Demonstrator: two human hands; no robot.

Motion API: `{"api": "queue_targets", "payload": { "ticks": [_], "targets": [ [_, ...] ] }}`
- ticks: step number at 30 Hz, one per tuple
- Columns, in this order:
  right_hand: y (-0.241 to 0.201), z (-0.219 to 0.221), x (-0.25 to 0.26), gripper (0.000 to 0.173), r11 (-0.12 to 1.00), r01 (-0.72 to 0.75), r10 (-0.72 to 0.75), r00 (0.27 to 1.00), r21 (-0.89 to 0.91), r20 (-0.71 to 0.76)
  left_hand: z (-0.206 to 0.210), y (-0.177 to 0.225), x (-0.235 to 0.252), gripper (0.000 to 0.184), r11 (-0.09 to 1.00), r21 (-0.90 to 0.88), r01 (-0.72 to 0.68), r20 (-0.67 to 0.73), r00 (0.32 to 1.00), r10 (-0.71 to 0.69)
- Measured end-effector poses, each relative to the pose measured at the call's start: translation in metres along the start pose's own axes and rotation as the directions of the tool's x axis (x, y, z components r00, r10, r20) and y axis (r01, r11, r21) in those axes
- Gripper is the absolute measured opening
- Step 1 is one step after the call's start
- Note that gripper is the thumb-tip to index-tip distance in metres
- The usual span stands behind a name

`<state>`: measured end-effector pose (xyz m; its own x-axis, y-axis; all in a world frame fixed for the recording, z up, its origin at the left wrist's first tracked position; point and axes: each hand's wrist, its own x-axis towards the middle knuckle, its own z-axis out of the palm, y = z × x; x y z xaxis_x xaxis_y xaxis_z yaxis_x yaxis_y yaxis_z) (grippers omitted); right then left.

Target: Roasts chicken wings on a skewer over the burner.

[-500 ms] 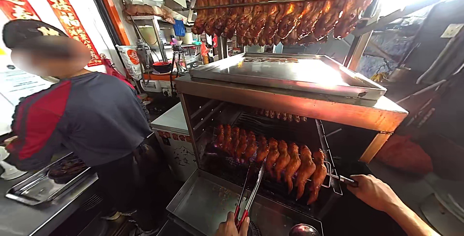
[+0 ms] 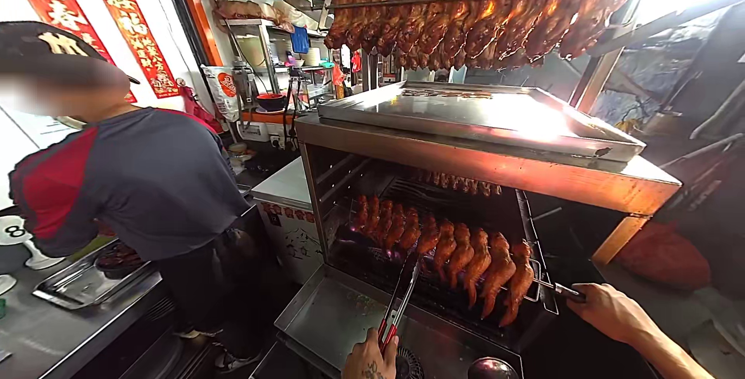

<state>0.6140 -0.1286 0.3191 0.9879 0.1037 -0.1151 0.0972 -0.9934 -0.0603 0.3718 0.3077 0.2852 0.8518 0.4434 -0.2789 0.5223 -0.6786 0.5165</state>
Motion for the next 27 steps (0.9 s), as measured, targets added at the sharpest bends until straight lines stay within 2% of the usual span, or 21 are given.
{"api": "queue_targets", "payload": {
  "ticks": [16, 22, 27],
  "targets": [
    [-0.004, -0.003, -0.006, 0.032, 1.0, -0.009, 0.009, 1.0, -0.002, -0.004, 0.01, 0.0, 0.002, 0.059, 1.0, 0.008, 0.03, -0.056, 0.998, -0.03],
    [-0.01, -0.007, -0.011, 0.033, 0.999, -0.032, 0.032, 0.999, -0.005, 0.009, 0.004, -0.002, -0.004, 0.06, 1.0, -0.018, -0.001, -0.054, 0.999, 0.0],
    [-0.014, -0.005, -0.012, 0.034, 0.999, -0.037, 0.036, 0.999, -0.028, -0.023, -0.012, 0.01, -0.007, 0.06, 0.997, -0.057, -0.056, -0.129, 0.99, 0.049]
  ]
}}
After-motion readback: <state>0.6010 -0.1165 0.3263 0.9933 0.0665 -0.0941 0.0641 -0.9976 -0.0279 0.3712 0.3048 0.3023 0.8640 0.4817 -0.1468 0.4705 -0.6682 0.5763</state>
